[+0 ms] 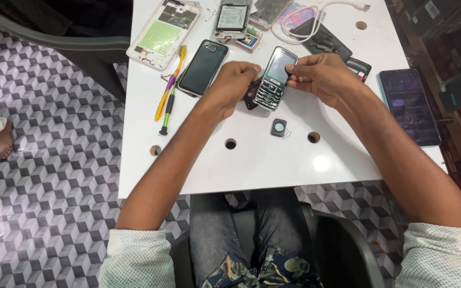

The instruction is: The person assembles a feature phone by inserting the keypad and screen into the front housing, then placing the motherboard into the back housing. They repeatedly test-fit the front and back halves together, then disassemble the unit to inspect the internal components.

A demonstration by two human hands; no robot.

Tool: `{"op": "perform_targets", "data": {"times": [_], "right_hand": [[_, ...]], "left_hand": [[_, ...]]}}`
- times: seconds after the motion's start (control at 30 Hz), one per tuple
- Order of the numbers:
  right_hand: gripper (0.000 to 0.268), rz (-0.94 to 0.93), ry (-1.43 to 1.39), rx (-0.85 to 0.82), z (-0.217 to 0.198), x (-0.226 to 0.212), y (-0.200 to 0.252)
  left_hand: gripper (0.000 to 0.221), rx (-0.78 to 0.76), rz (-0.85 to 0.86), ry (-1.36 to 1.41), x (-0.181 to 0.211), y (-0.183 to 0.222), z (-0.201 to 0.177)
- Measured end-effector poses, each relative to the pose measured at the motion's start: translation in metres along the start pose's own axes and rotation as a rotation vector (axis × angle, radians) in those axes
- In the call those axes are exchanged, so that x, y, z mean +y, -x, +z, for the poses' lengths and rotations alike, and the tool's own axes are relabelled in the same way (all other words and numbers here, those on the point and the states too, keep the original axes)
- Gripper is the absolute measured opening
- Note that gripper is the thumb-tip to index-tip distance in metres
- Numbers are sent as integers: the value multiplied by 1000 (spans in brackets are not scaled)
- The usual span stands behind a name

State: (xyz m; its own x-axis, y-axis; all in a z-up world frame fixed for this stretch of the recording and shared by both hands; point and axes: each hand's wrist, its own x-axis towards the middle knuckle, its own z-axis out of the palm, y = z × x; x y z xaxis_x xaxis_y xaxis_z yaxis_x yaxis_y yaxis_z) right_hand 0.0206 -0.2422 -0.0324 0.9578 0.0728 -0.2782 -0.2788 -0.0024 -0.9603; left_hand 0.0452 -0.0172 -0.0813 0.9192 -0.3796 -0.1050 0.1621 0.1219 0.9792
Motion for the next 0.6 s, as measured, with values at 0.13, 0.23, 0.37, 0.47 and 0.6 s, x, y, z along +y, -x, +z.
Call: {"op": "perform_targets", "data": {"times": [0.13, 0.23, 0.37, 0.47, 0.6], "right_hand": [[12, -34, -42, -33, 4, 8, 7], [15, -98, -89, -86, 11, 13, 22], [13, -199, -211, -172, 20, 15, 53], [7, -235, -267, -104, 26, 21, 80], [9, -241, -289, -86, 57, 55, 121]], "left_hand": [[30, -47, 66, 135, 1, 36, -7], [32, 40, 97, 233, 6, 67, -10], [35, 148, 122, 320, 11, 115, -16], [39, 123, 224, 502, 11, 152, -19], [44, 209, 215, 540, 0, 201, -8]]}}
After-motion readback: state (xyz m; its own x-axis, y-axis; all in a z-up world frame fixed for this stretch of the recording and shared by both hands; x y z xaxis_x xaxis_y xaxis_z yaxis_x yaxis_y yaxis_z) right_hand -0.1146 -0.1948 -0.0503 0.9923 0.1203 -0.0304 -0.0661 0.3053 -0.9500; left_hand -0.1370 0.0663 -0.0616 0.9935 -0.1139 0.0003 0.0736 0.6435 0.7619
